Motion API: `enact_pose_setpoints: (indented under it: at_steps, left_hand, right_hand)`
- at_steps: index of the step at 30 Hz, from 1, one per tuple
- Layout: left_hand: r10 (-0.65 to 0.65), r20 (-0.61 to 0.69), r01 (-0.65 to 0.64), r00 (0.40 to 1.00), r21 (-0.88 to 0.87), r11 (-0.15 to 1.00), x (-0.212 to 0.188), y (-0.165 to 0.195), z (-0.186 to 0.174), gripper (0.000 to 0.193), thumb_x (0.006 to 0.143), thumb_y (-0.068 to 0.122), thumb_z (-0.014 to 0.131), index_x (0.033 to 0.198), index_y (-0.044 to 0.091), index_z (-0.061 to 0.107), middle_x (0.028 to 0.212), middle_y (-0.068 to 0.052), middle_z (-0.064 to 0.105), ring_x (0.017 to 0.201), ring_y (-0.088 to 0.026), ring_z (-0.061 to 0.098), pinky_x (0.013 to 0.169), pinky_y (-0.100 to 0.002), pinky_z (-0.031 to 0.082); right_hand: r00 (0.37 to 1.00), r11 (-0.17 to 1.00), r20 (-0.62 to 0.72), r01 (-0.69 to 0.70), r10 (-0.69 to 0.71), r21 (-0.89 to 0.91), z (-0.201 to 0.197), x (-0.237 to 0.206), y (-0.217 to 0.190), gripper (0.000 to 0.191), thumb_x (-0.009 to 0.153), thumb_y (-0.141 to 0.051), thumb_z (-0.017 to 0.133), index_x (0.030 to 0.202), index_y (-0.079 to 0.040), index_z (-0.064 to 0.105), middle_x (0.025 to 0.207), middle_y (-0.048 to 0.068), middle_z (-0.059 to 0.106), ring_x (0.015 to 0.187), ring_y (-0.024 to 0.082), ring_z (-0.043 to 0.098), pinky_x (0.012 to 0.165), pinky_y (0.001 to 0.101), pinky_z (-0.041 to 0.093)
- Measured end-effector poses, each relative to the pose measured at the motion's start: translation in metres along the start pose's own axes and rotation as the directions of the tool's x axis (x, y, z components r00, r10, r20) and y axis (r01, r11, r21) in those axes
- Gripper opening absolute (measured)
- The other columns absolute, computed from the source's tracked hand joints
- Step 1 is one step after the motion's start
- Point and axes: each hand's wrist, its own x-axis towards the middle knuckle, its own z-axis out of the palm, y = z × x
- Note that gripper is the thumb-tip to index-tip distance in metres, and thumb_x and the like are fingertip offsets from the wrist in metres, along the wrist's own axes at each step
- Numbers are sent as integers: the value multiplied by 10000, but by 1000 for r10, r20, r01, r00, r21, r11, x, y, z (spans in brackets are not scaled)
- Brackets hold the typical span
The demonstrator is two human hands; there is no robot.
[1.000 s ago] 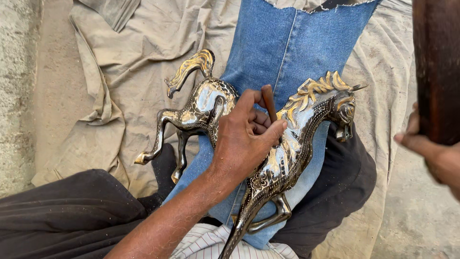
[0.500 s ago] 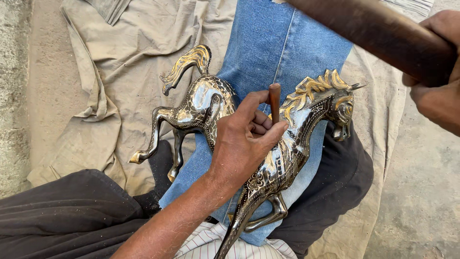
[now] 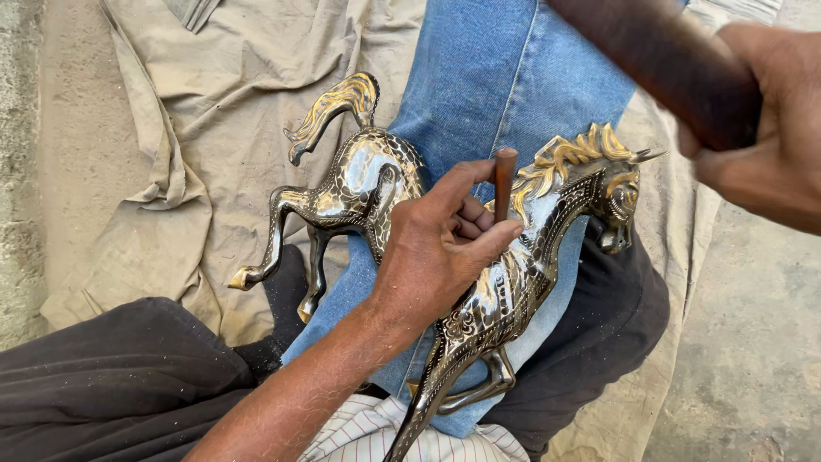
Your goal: The person sits on the ground with a metal horse figurine on their lap, holding a punch against the figurine's surface and striking it with a wooden mallet to work the decorated metal. They reposition the punch repeatedly across different areas of the horse's body and mane.
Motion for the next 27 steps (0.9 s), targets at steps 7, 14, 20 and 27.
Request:
enact_pose_setpoints:
  at_steps: [7,14,20,27]
  left_hand:
    - [-37,59,35,998,38,999,4,-1,-4,533,879,146,814,1372,115,614,760,-13,700,683,-70,703,603,-252,620]
    - [-4,90,0,996,46,999,7,-2,-5,550,878,158,807,1387,114,601,764,-8,695,689,-69,700,597,-239,620]
    - [36,114,-42,993,43,998,11,-1,-8,556,878,153,808,1392,95,603,762,-9,700,678,-67,691,589,-244,614]
    - [-24,158,31,987,-38,999,13,-2,-7,532,886,147,791,1377,75,598,749,8,700,694,-43,707,609,-231,618]
  right_hand:
    - [996,978,27,86,-82,-191,-10,2,-25,274,796,44,766,1022,-88,684,717,75,681,592,142,673,620,331,580]
    - [996,981,76,-21,36,-194,-8,-2,-25,258,810,41,768,1031,-75,698,727,86,646,597,155,648,564,330,566]
    - [1000,998,20,-20,22,-63,-7,-4,-28,290,869,-7,684,1132,-111,619,731,56,625,577,137,642,583,297,582]
    - [976,947,114,-145,184,-288,-9,-9,-32,276,883,-77,731,1149,-130,685,675,51,658,532,142,669,617,306,589]
